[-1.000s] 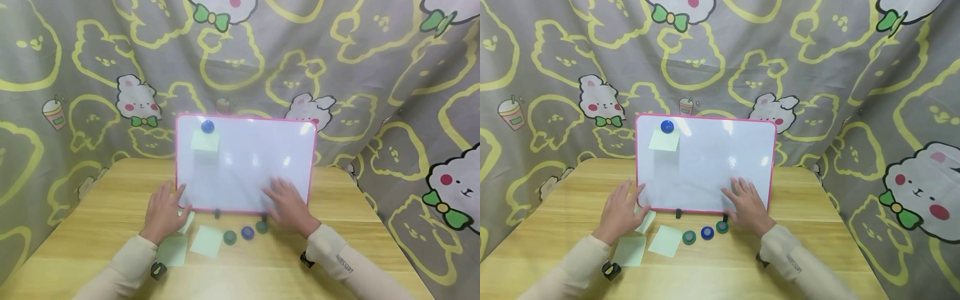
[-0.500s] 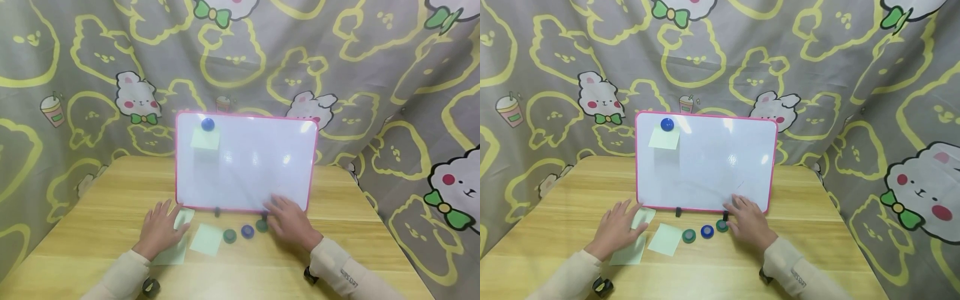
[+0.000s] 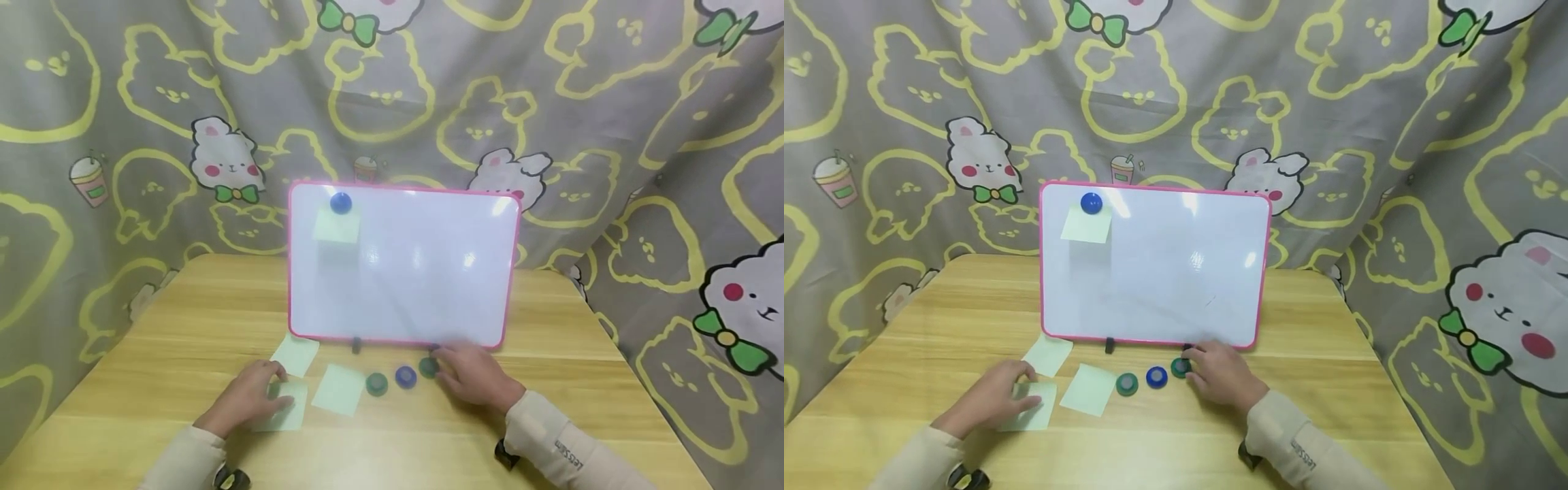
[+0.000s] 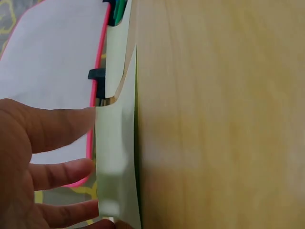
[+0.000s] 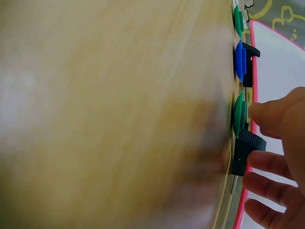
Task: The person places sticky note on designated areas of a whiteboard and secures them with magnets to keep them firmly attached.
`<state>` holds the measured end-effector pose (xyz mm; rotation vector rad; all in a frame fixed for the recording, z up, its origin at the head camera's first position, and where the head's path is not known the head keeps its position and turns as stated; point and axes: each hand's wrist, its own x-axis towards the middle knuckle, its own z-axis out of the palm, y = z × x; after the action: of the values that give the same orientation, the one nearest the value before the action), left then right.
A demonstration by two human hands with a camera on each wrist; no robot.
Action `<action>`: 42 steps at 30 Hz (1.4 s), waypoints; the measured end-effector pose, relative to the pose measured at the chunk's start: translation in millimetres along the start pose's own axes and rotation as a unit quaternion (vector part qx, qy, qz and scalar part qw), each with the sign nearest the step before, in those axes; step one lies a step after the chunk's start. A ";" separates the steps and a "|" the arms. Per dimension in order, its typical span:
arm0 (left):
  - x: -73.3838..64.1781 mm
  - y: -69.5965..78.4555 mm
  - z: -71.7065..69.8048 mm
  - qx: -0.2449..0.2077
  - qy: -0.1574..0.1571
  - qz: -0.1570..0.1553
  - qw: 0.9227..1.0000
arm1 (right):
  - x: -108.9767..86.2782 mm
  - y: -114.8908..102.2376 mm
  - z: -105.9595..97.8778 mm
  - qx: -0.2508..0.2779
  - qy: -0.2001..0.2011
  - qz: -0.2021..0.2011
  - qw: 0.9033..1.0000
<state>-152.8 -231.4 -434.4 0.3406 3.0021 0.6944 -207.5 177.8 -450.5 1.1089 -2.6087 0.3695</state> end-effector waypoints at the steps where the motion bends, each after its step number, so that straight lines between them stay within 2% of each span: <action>1: -0.5 -0.3 0.0 -0.001 -0.007 -0.003 1.000 | -0.3 0.0 0.3 0.002 -0.008 0.002 1.000; 5: -1.5 -0.9 0.6 0.001 -0.017 -0.005 1.000 | -0.8 0.2 0.7 0.009 -0.029 0.006 1.000; 15: 0.3 -0.8 0.9 -0.004 -0.007 -0.004 1.000 | 2.8 -0.1 3.2 0.018 -0.078 -0.002 0.997; 24: -1.4 -1.0 2.4 0.004 -0.001 0.020 1.000 | 4.1 -1.1 1.7 0.030 -0.076 0.001 0.997; 33: -0.4 0.2 1.6 -0.002 -0.007 0.016 1.000 | 3.3 0.6 0.7 0.042 -0.072 0.007 0.997; 42: -0.4 0.4 1.0 -0.024 0.008 0.050 0.998 | 5.3 0.9 -1.3 0.046 -0.078 0.009 0.996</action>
<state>-152.2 -230.7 -435.1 0.4886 2.9944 0.7786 -211.5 175.4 -447.6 1.1886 -2.7650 0.4255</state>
